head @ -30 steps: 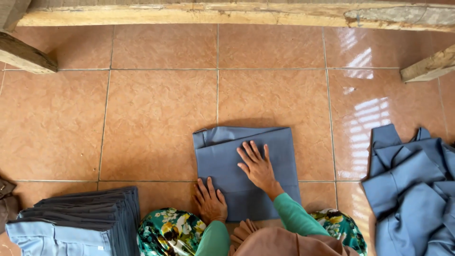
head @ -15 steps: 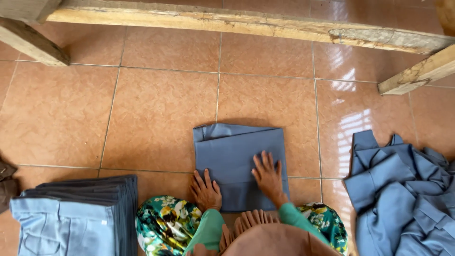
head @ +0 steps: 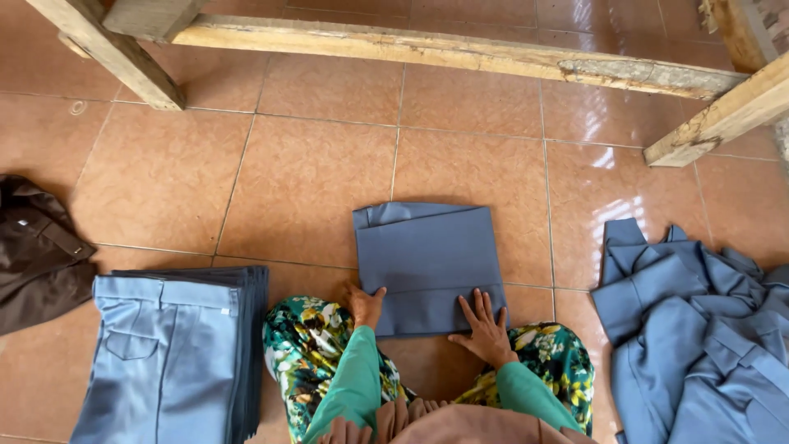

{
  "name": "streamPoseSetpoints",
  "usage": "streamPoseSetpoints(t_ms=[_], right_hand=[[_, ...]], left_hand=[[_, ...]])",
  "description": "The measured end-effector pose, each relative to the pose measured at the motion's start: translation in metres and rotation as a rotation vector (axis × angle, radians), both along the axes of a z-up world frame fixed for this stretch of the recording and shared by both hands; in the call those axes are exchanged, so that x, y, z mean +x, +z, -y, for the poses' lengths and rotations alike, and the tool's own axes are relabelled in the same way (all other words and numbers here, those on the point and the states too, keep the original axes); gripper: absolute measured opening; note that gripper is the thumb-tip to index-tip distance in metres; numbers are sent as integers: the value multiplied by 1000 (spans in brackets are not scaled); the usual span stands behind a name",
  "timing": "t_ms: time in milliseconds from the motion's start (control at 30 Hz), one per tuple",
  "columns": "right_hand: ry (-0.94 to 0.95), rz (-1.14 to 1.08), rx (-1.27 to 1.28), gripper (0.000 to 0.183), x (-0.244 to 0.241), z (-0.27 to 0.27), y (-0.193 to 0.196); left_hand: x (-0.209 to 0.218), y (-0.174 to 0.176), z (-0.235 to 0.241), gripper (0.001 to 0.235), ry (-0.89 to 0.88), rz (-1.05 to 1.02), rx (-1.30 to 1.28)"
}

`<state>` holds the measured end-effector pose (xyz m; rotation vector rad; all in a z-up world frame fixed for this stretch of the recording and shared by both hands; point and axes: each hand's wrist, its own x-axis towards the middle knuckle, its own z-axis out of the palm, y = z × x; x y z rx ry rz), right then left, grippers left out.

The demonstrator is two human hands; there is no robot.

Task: The person folds gray trousers by hand on a tiled floor, aligning legs and creasing folds, then stacks the folded trousers into a neat pile. The person repeats this process for several trousers, maintaining consistent alignment and stacking.

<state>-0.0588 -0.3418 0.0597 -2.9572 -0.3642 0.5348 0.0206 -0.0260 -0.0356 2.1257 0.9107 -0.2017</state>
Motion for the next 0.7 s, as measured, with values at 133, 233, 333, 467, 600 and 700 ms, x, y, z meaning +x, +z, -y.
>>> streamPoseSetpoints(t_ms=[133,233,333,467,600,700], right_hand=[[-96,-128,-43,121,-10,-12,18],[-137,-108,-62,125,-15,-17,26],[-193,-36,20,108,-11,-21,25],[-51,-9,-46,89,-13,-26,7],[-45,-105,299,70,-15,-41,-19],[-505,-143,893,75,-19,-16,-292]], left_hand=[[-1,-4,-11,113,-66,-62,-192],[-19,95,3,108,16,-127,-571],[-52,196,24,102,274,-4,-910],[-80,245,37,84,741,267,-1128],[-75,271,41,56,847,532,-1088],[-41,310,68,42,797,655,-1000]])
